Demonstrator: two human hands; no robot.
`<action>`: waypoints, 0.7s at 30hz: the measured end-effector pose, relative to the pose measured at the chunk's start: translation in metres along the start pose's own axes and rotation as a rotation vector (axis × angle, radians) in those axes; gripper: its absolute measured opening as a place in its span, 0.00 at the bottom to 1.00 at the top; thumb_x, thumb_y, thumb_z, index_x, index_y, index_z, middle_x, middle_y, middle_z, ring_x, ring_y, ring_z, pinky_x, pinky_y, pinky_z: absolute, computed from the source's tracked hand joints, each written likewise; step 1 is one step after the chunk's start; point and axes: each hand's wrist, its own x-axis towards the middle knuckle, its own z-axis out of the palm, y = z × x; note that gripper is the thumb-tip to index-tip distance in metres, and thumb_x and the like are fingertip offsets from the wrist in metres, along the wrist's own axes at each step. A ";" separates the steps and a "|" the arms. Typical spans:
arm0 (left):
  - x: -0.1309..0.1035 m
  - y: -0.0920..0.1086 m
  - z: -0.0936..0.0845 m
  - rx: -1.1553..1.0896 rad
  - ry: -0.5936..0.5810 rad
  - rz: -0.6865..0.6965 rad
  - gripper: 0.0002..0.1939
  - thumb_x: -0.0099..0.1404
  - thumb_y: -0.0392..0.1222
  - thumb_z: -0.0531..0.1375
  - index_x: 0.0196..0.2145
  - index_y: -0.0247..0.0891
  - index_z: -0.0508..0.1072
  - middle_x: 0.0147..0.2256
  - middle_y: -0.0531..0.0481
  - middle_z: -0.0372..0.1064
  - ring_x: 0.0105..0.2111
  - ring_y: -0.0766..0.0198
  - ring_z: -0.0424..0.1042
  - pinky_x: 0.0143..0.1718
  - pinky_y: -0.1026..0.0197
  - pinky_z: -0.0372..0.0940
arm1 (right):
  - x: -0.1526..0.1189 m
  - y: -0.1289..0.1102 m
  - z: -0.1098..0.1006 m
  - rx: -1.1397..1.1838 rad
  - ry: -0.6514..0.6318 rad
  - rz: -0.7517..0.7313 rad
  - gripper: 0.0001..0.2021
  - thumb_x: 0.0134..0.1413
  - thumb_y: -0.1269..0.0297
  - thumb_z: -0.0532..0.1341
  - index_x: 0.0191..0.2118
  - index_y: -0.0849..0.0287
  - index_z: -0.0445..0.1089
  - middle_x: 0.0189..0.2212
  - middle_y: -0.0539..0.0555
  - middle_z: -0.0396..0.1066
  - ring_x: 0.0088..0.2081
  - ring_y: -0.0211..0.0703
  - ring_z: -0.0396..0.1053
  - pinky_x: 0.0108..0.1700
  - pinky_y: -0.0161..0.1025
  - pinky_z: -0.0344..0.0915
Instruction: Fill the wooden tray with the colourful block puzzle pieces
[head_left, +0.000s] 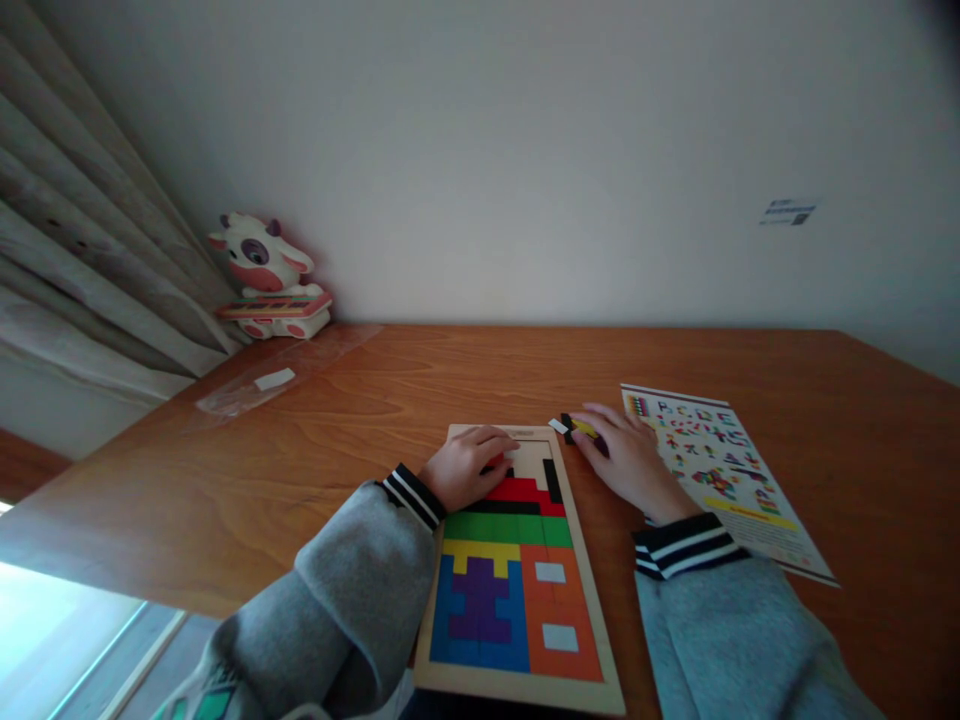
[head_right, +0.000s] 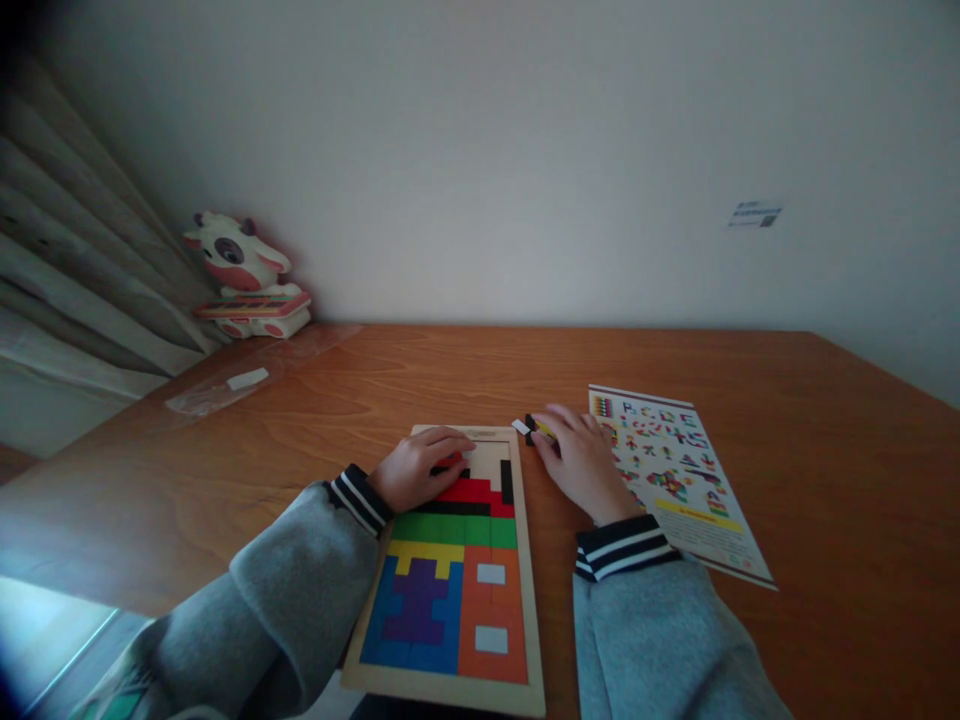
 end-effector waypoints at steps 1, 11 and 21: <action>0.000 0.000 0.000 0.002 -0.005 -0.004 0.11 0.67 0.35 0.57 0.47 0.38 0.73 0.46 0.44 0.74 0.46 0.59 0.74 0.50 0.57 0.70 | 0.000 -0.002 0.000 0.014 -0.020 -0.035 0.18 0.65 0.58 0.52 0.56 0.50 0.70 0.56 0.57 0.70 0.54 0.57 0.66 0.54 0.57 0.61; 0.000 0.000 0.000 0.004 -0.024 -0.031 0.11 0.68 0.34 0.55 0.46 0.37 0.73 0.46 0.44 0.74 0.46 0.59 0.74 0.51 0.56 0.69 | -0.001 0.003 0.007 0.029 -0.074 -0.073 0.17 0.66 0.59 0.52 0.52 0.54 0.72 0.54 0.57 0.73 0.53 0.56 0.70 0.54 0.60 0.63; 0.001 0.000 -0.001 0.005 -0.021 -0.038 0.10 0.68 0.35 0.55 0.45 0.37 0.74 0.45 0.44 0.74 0.46 0.59 0.74 0.50 0.56 0.69 | 0.001 0.003 -0.008 0.164 -0.151 -0.098 0.16 0.60 0.55 0.59 0.52 0.49 0.72 0.55 0.55 0.73 0.57 0.55 0.68 0.59 0.61 0.59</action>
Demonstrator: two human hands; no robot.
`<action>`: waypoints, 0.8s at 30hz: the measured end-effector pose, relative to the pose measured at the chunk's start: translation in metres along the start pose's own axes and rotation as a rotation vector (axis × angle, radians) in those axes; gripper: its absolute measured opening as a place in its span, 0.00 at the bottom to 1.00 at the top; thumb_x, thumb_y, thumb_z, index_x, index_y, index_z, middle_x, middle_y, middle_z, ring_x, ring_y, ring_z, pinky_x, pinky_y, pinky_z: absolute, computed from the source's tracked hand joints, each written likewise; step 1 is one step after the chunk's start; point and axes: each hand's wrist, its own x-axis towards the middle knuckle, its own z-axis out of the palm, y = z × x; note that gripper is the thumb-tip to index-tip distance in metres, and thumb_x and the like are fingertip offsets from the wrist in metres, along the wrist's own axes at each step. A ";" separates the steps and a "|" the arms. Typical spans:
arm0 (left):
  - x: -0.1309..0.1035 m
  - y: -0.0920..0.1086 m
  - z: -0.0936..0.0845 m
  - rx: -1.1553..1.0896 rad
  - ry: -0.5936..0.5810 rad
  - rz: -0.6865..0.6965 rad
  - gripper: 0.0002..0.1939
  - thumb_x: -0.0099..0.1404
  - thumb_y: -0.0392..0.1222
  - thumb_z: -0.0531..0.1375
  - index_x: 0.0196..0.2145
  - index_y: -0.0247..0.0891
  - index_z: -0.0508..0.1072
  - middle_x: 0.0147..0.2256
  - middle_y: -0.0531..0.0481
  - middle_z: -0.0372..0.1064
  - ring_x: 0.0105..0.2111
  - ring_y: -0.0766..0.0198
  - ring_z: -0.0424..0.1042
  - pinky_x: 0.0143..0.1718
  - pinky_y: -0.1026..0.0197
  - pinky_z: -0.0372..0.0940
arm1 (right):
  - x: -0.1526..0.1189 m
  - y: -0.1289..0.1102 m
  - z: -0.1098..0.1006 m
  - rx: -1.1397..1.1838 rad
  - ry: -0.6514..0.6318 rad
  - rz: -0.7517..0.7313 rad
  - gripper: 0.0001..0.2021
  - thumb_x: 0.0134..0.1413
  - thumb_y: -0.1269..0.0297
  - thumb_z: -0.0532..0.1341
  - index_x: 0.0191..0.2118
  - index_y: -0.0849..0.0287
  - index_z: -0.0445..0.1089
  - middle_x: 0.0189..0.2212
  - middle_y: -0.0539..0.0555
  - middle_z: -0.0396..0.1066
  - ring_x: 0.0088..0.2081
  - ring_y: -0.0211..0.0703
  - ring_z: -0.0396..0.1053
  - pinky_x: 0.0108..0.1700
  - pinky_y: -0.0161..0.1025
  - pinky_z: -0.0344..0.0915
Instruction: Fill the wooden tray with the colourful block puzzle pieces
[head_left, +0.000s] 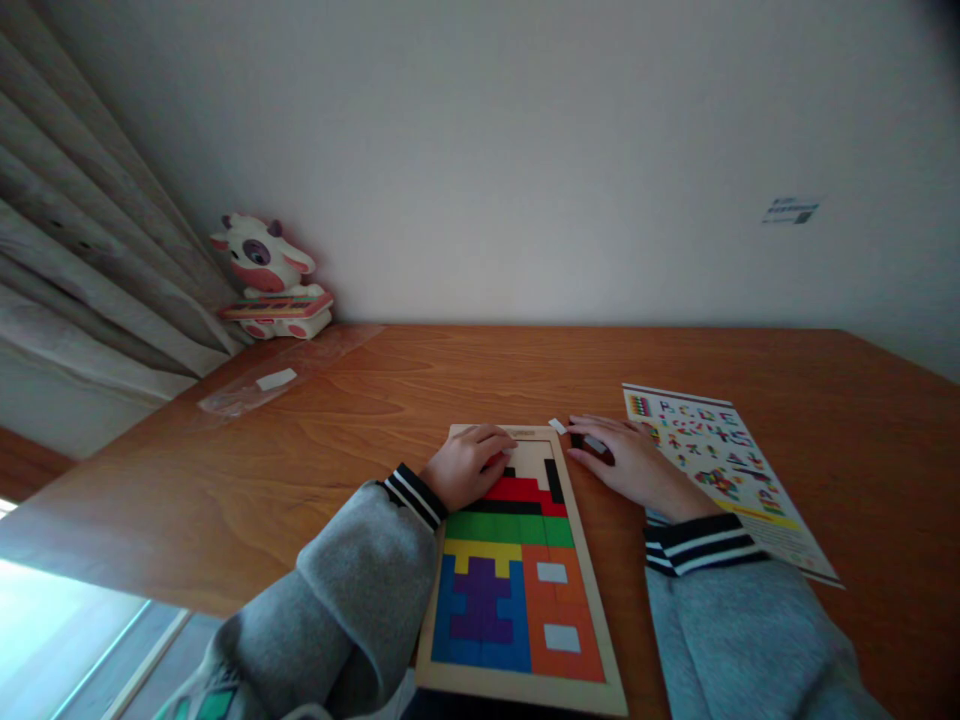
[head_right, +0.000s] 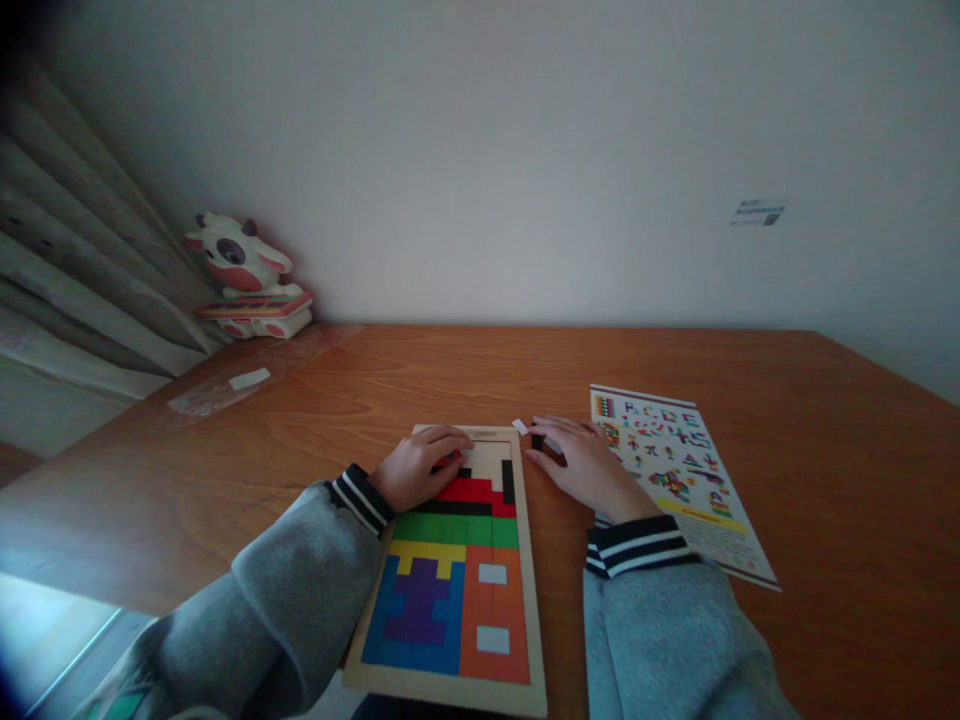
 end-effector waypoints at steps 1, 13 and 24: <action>0.000 0.000 0.000 -0.001 -0.002 -0.003 0.10 0.68 0.35 0.55 0.45 0.37 0.74 0.45 0.43 0.74 0.46 0.59 0.74 0.50 0.56 0.69 | 0.000 0.000 0.000 -0.001 0.002 0.017 0.17 0.59 0.55 0.60 0.52 0.49 0.71 0.54 0.55 0.73 0.56 0.56 0.69 0.60 0.62 0.57; -0.001 -0.001 0.001 -0.004 0.001 0.001 0.10 0.68 0.35 0.56 0.45 0.37 0.74 0.45 0.44 0.74 0.46 0.59 0.74 0.50 0.57 0.70 | 0.003 -0.023 -0.010 0.392 0.113 0.041 0.23 0.54 0.51 0.65 0.53 0.54 0.69 0.52 0.60 0.72 0.53 0.52 0.70 0.57 0.51 0.66; -0.001 -0.002 0.001 -0.005 0.011 0.029 0.10 0.67 0.34 0.56 0.45 0.37 0.73 0.46 0.44 0.74 0.45 0.59 0.74 0.49 0.56 0.70 | 0.005 -0.045 0.000 0.420 -0.180 -0.132 0.13 0.61 0.54 0.60 0.45 0.50 0.78 0.50 0.55 0.75 0.52 0.50 0.71 0.57 0.53 0.65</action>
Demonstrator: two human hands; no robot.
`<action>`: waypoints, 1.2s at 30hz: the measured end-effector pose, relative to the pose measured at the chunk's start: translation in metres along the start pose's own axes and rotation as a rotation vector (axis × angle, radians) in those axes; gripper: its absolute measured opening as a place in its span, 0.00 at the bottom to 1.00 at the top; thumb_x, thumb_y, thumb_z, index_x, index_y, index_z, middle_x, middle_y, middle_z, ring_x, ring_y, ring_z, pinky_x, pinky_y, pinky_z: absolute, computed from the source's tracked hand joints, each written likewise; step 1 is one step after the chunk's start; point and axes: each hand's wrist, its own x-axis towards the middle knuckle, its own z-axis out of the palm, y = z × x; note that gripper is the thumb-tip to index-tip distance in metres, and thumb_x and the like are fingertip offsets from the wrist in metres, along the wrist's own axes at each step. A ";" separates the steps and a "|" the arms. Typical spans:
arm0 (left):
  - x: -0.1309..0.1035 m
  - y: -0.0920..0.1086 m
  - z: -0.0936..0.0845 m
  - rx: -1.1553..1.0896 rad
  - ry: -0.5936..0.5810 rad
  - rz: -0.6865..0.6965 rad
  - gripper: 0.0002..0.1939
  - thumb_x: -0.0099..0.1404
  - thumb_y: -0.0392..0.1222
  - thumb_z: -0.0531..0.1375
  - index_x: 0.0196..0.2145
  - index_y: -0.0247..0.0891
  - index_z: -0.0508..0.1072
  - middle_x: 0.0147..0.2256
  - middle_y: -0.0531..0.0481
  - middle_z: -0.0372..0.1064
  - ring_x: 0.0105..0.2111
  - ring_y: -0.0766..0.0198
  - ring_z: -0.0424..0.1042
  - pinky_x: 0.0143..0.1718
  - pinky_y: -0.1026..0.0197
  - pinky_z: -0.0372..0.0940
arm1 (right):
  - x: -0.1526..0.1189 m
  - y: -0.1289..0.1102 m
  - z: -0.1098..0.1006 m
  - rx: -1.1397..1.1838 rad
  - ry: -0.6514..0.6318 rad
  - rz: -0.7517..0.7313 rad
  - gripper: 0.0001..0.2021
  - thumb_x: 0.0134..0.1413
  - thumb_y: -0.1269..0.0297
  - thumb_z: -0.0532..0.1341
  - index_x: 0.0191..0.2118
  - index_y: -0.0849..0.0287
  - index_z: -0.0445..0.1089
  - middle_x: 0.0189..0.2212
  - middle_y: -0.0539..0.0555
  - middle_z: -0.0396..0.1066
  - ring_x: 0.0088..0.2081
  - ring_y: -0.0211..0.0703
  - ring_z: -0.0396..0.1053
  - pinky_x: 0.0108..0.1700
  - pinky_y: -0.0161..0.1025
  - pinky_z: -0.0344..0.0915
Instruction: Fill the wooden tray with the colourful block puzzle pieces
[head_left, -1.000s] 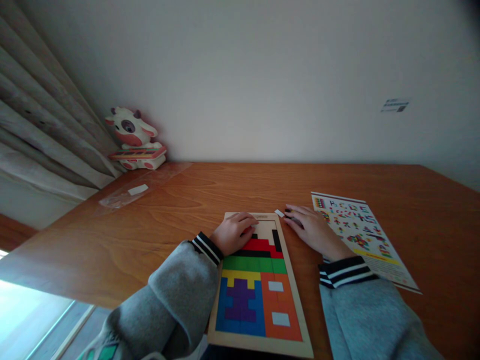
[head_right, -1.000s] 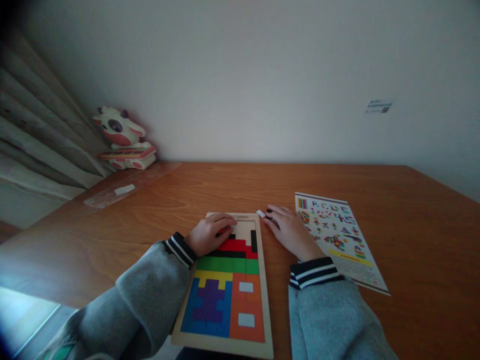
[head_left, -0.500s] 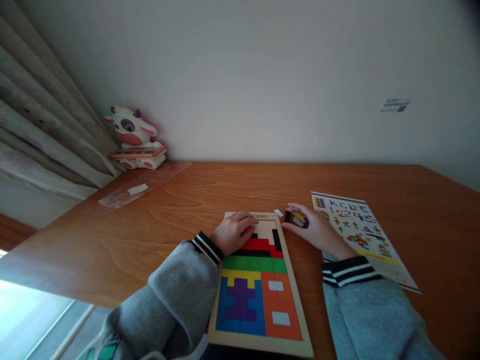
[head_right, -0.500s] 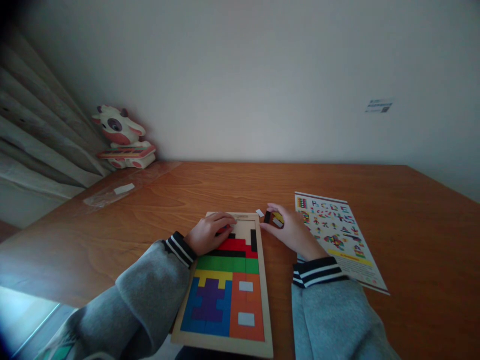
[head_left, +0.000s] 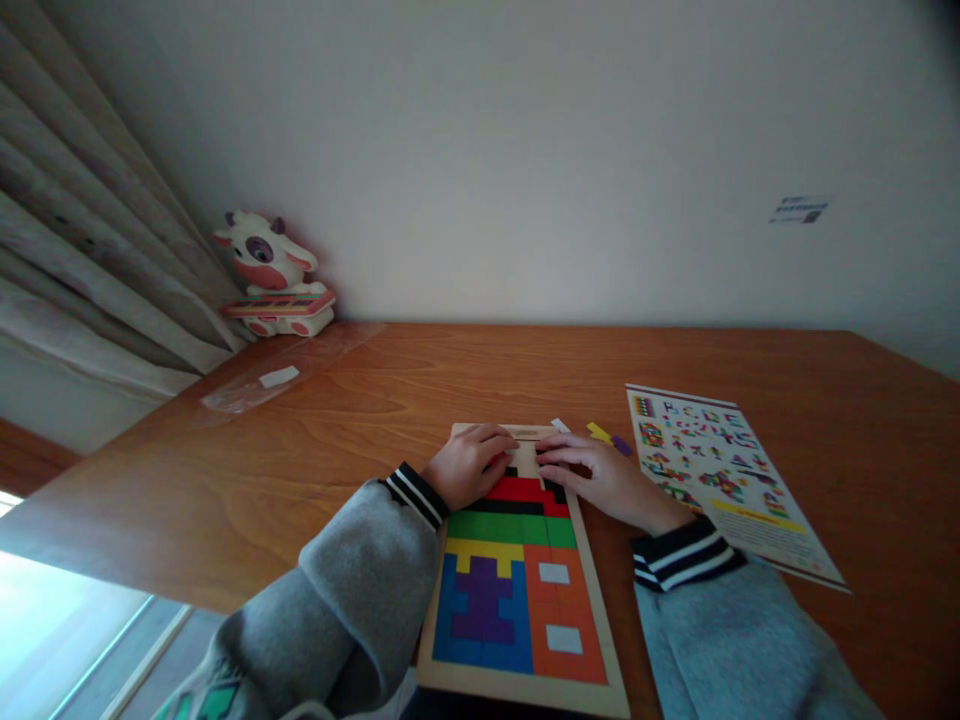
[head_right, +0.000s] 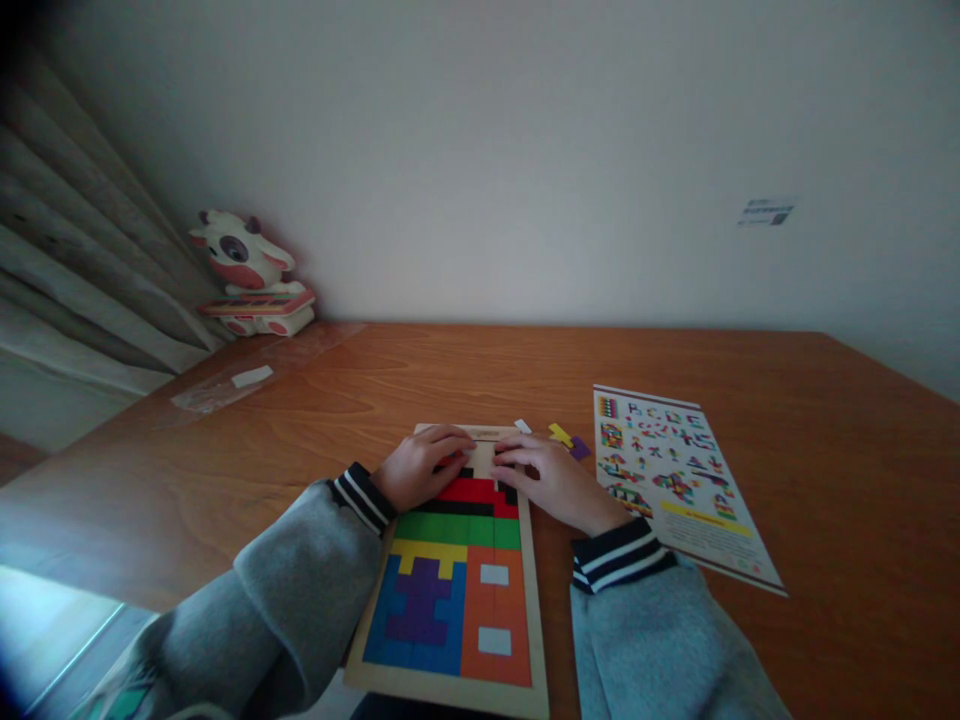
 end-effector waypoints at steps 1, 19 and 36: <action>0.000 0.000 0.000 0.002 0.000 0.003 0.10 0.67 0.34 0.56 0.45 0.37 0.73 0.46 0.44 0.74 0.46 0.59 0.74 0.49 0.56 0.70 | 0.000 0.001 0.001 -0.016 0.010 -0.015 0.12 0.63 0.55 0.59 0.45 0.50 0.78 0.50 0.55 0.75 0.52 0.49 0.71 0.57 0.53 0.66; 0.000 0.001 -0.001 0.012 -0.022 -0.057 0.17 0.67 0.34 0.57 0.53 0.39 0.69 0.48 0.44 0.73 0.48 0.57 0.74 0.52 0.54 0.69 | -0.007 0.026 -0.015 -0.453 0.462 0.269 0.13 0.62 0.59 0.55 0.44 0.57 0.73 0.42 0.60 0.74 0.44 0.54 0.72 0.49 0.52 0.67; 0.000 0.003 -0.003 -0.004 -0.044 -0.100 0.17 0.67 0.35 0.57 0.54 0.39 0.68 0.49 0.44 0.73 0.50 0.56 0.73 0.53 0.53 0.68 | -0.035 0.066 -0.045 -0.104 0.373 0.585 0.11 0.45 0.52 0.67 0.30 0.53 0.76 0.30 0.54 0.80 0.32 0.53 0.77 0.35 0.46 0.70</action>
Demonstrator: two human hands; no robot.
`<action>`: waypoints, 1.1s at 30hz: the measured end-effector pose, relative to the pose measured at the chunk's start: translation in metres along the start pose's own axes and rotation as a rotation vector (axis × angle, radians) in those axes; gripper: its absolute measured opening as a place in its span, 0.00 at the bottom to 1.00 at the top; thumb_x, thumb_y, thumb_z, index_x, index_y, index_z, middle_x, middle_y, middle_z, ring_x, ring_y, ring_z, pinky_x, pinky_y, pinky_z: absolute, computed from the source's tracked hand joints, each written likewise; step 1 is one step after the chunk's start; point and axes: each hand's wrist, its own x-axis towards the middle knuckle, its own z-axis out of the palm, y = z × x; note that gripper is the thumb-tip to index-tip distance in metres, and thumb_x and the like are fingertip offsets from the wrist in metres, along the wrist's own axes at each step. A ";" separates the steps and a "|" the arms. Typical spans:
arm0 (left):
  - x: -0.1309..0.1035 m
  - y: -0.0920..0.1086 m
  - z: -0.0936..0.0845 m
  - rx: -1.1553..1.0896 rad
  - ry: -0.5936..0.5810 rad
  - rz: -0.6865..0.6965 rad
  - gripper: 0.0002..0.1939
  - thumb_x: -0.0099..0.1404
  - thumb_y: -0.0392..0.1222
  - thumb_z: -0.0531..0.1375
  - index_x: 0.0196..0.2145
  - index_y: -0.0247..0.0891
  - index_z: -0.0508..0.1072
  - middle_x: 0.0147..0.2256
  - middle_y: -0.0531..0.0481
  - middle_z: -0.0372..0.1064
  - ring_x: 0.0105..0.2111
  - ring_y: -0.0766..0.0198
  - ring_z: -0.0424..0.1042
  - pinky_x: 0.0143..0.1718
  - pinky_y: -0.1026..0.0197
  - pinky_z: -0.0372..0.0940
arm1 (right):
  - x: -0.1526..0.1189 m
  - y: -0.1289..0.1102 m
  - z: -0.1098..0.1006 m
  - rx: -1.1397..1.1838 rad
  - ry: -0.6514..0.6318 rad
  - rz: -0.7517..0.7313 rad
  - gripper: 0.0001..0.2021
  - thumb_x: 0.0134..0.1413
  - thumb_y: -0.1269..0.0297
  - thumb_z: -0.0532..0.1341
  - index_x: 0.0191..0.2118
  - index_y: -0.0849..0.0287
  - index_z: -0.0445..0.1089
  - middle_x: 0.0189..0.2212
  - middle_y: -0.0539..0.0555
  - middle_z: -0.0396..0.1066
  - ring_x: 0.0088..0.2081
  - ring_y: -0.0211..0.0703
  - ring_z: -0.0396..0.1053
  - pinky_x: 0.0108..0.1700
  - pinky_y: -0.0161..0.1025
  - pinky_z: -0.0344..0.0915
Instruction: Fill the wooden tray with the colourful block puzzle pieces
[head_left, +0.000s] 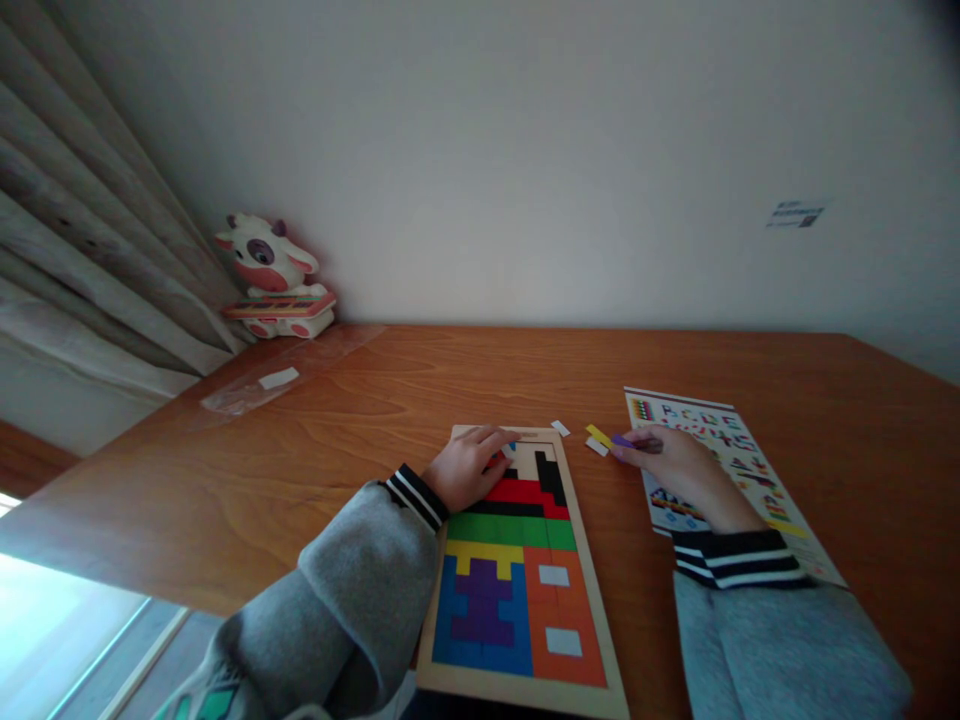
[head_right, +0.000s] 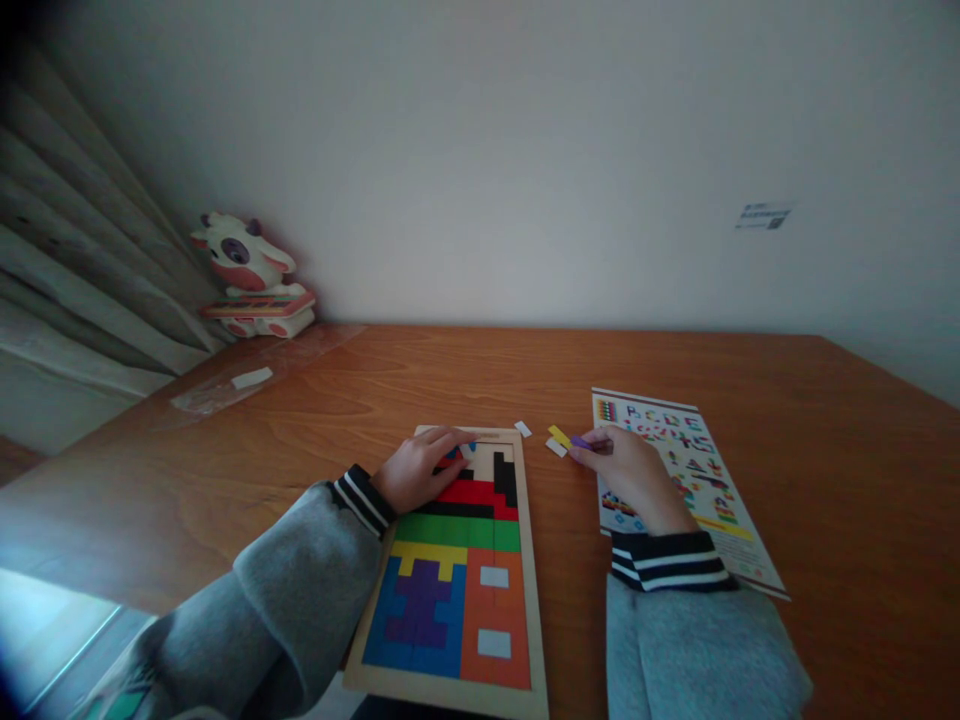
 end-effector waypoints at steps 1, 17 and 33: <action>0.000 0.000 0.000 -0.002 0.002 -0.002 0.18 0.67 0.34 0.57 0.54 0.39 0.68 0.50 0.45 0.73 0.50 0.56 0.73 0.53 0.53 0.68 | 0.000 -0.004 0.001 0.038 0.030 0.003 0.10 0.46 0.53 0.66 0.31 0.54 0.76 0.31 0.55 0.80 0.33 0.53 0.78 0.36 0.46 0.71; 0.000 -0.001 0.001 0.007 -0.017 0.025 0.16 0.69 0.35 0.55 0.53 0.37 0.69 0.50 0.44 0.72 0.50 0.57 0.72 0.53 0.55 0.68 | -0.017 -0.069 0.052 0.159 -0.090 -0.384 0.10 0.61 0.58 0.60 0.40 0.53 0.78 0.36 0.55 0.78 0.38 0.48 0.76 0.42 0.45 0.72; 0.000 -0.005 0.004 0.098 0.032 -0.031 0.13 0.72 0.36 0.53 0.52 0.39 0.70 0.48 0.45 0.72 0.48 0.59 0.72 0.51 0.55 0.68 | -0.014 -0.068 0.051 0.005 0.015 -0.419 0.13 0.64 0.57 0.56 0.38 0.56 0.76 0.35 0.55 0.74 0.34 0.45 0.72 0.38 0.42 0.68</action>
